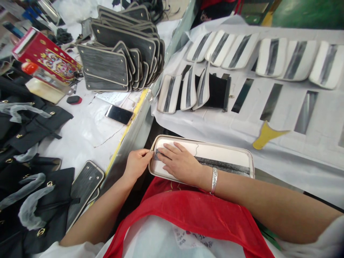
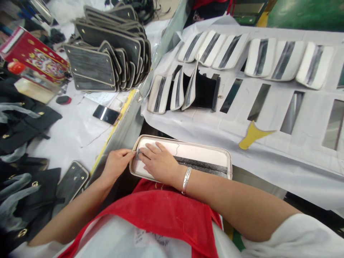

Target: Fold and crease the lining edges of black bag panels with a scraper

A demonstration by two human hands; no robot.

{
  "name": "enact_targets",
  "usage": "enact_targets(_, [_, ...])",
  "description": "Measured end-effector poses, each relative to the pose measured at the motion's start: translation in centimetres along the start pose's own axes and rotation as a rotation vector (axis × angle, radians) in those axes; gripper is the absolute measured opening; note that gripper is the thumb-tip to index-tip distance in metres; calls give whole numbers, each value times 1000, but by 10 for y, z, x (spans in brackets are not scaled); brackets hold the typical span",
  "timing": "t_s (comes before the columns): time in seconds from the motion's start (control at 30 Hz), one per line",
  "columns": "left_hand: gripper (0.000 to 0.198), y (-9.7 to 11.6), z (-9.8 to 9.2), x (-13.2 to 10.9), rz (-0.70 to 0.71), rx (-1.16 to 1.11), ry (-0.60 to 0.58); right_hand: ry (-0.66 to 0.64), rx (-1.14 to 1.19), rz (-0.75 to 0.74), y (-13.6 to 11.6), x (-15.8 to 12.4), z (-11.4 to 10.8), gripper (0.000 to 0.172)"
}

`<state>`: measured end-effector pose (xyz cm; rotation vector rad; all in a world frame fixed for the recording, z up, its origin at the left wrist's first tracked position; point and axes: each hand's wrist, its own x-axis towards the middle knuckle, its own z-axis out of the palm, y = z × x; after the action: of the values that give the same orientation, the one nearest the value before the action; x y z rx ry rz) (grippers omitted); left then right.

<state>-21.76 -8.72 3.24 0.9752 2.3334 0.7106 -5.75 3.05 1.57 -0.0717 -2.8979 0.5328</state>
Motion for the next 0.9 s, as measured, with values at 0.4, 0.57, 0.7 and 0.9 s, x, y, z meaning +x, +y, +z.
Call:
enact_targets(0.4, [29,10,-1,-1,131,253,58,0,1,0,1,0,0,42])
enact_targets(0.57, [36,3,0,-4,-128,-346,-3,4,6,-6,0,0,-2,41])
enact_targets(0.7, [28,-6,6,-1,-310,-763,-80,9,1,0,0,0,-1,41])
enact_targets(0.9, [32,-10,13,5,-458,-949,-87,6,3,1,2,0,2,40])
